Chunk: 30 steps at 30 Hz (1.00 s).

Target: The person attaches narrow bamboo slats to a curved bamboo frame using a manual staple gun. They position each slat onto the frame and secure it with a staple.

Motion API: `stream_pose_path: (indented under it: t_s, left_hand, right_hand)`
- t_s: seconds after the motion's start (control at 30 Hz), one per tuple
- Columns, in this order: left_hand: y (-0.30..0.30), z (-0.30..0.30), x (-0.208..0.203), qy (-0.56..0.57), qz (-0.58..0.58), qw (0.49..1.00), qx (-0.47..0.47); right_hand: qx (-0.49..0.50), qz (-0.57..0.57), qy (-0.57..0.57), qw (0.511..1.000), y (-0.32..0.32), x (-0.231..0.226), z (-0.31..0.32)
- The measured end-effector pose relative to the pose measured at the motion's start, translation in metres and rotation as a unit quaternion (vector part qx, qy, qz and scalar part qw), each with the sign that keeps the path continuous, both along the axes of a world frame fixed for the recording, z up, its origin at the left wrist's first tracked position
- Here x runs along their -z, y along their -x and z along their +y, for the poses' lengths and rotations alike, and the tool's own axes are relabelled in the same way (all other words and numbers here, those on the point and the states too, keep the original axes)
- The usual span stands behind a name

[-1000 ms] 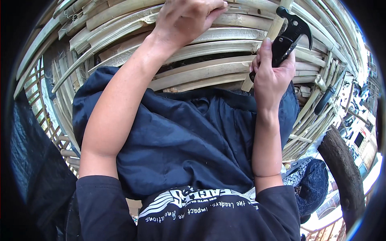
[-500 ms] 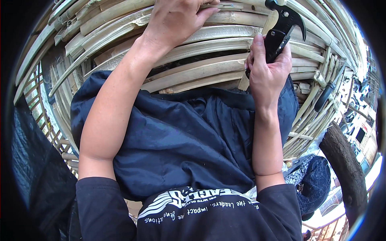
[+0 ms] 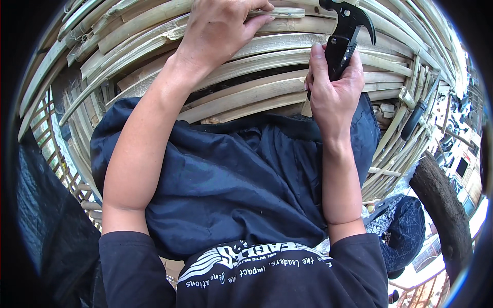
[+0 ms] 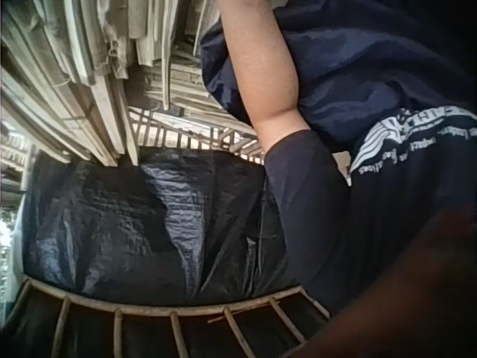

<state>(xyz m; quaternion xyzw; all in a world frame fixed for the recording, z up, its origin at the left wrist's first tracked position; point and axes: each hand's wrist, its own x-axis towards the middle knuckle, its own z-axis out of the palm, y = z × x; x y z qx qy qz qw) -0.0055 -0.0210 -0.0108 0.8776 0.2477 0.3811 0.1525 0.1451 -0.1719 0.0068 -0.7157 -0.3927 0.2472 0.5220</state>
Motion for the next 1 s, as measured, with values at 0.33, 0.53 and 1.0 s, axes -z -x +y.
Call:
stream_pose_path:
  t_s: [0.33, 0.53, 1.0]
  left_hand:
    - [-0.001, 0.001, -0.004, 0.004, 0.014, 1.0, -0.011]
    - [0.0, 0.003, 0.002, -0.014, 0.009, 1.0, -0.009]
    - [0.002, 0.001, -0.004, -0.008, 0.025, 1.0, -0.011]
  right_hand:
    - [-0.01, -0.008, 0.03, 0.999, 0.004, -0.002, 0.0]
    - [-0.016, -0.013, 0.046, 0.999, 0.004, -0.001, -0.001]
    - [-0.06, -0.118, 0.065, 0.989, 0.011, -0.008, 0.001]
